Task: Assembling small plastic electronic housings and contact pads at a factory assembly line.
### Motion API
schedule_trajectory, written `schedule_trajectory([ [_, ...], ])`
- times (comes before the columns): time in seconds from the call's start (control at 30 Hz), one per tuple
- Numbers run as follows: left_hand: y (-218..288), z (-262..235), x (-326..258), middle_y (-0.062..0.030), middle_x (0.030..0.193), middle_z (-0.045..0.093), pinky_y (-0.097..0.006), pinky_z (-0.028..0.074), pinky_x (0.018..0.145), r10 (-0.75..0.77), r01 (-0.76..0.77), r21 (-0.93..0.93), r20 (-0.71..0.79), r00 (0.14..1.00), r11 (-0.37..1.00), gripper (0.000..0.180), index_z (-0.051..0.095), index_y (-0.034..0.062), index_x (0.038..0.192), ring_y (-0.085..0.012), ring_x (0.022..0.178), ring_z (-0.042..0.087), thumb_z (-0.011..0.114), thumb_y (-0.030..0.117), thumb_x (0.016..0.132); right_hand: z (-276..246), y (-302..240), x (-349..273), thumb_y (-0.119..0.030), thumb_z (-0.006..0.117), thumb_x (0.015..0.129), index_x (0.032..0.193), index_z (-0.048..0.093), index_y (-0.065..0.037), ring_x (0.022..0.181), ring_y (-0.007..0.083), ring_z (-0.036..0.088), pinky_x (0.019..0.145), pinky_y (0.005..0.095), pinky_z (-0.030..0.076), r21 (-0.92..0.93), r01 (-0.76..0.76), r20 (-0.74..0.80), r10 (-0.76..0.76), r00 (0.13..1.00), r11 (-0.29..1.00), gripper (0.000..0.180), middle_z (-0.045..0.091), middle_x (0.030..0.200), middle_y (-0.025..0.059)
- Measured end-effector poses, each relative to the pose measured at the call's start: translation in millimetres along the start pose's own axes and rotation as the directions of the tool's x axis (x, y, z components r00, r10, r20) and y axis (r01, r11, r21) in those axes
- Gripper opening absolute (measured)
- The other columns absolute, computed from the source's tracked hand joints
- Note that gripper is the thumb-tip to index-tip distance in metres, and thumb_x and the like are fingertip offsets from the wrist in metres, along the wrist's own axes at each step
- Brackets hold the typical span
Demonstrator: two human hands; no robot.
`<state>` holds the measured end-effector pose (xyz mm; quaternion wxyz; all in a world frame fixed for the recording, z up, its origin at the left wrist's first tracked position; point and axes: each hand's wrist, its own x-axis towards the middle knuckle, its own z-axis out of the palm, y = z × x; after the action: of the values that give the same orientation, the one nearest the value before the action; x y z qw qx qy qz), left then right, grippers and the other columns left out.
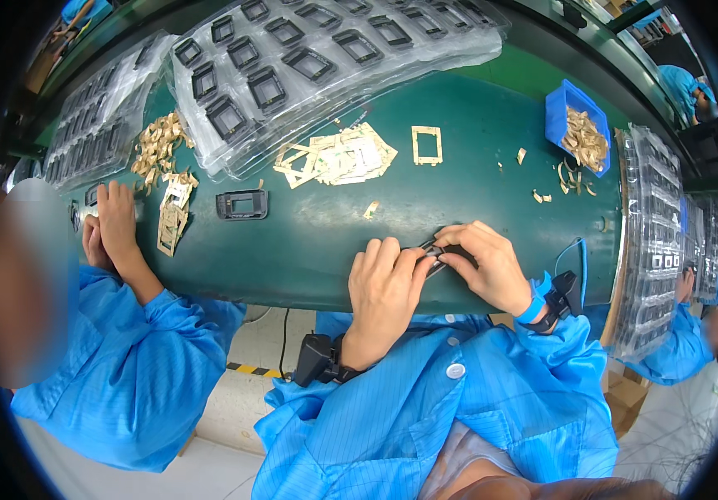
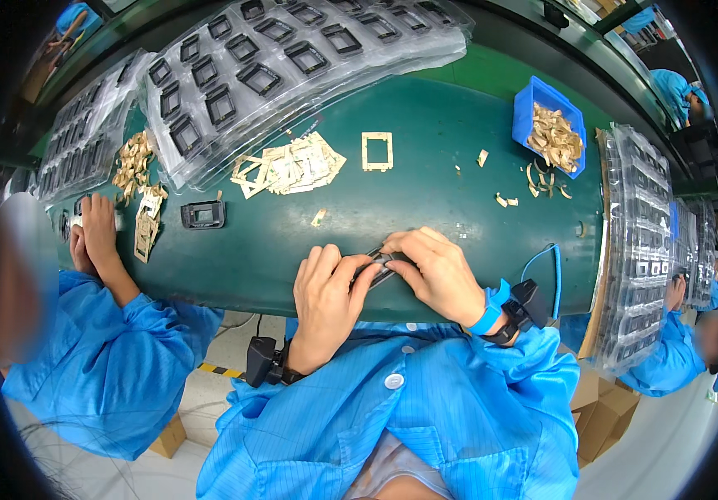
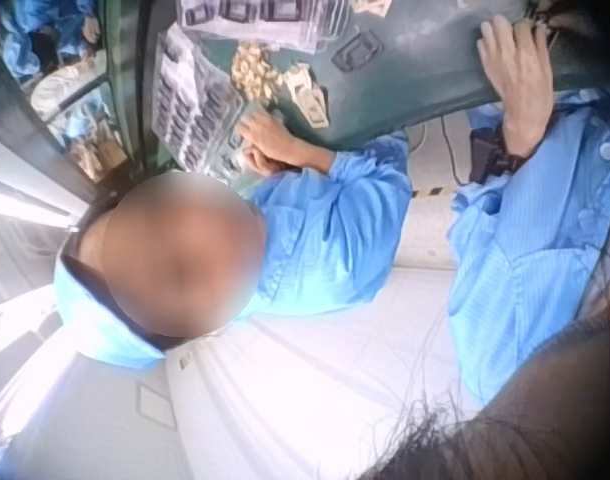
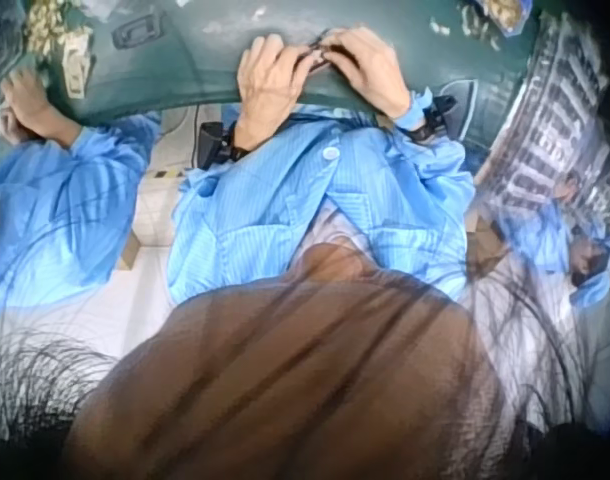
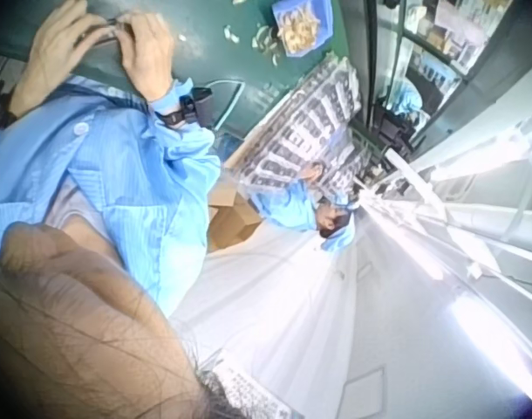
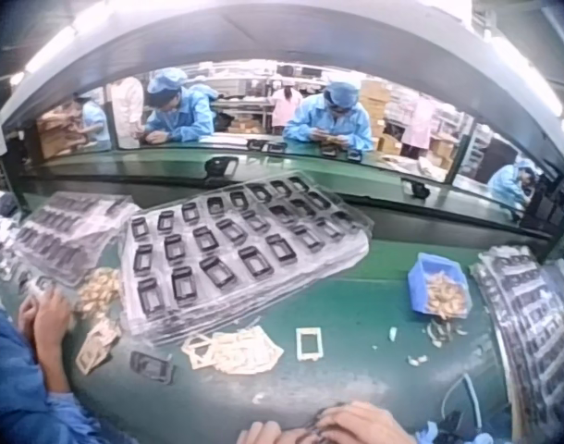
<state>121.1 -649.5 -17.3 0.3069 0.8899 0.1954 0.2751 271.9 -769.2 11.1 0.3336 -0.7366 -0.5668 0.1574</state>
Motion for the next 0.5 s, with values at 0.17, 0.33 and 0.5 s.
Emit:
schedule_trajectory([
  [0.17, 6.7, 8.9, 3.3, -0.0072, 0.078, 0.048, -0.038, 0.040, 0.061, 0.058, -0.053, 0.086, -0.056, 0.997, 0.995, 0.012, 0.070, 0.0051, 0.093, -0.0251, 0.071, 0.052, 0.076, 0.011, 0.085, 10.3, -9.7, -8.5, -0.001, 0.074, 0.082, 0.106, 0.069, -0.001, 0.096, 0.0317, 0.066, 0.084, 0.0389, 0.054, 0.015, -0.101, -0.153, 0.102, 0.983, 0.995, 0.024, 0.072, 0.107, 0.0127],
  [0.33, 4.4, 17.9, 1.0, -0.0072, 0.078, 0.046, -0.036, 0.042, 0.058, 0.146, -0.136, 0.159, -0.057, 0.988, 0.978, 0.011, 0.066, 0.0011, 0.092, -0.0224, 0.070, 0.051, 0.072, 0.008, 0.086, 12.1, -8.2, -10.5, 0.000, 0.073, 0.082, 0.105, 0.069, 0.000, 0.097, 0.0317, 0.066, 0.085, 0.0387, 0.055, -0.028, -0.062, -0.162, 0.056, 0.985, 0.998, 0.024, 0.072, 0.108, 0.0128],
  [0.5, 2.0, 22.1, 1.1, -0.0084, 0.081, 0.048, -0.035, 0.048, 0.059, 0.088, -0.081, 0.089, -0.073, 0.993, 0.993, 0.012, 0.062, 0.0005, 0.094, -0.0229, 0.072, 0.055, 0.070, 0.005, 0.086, 13.3, -8.8, -11.1, 0.000, 0.073, 0.082, 0.104, 0.070, 0.001, 0.098, 0.0315, 0.066, 0.085, 0.0386, 0.055, -0.046, -0.065, -0.173, 0.056, 0.983, 0.997, 0.022, 0.071, 0.108, 0.0127],
])
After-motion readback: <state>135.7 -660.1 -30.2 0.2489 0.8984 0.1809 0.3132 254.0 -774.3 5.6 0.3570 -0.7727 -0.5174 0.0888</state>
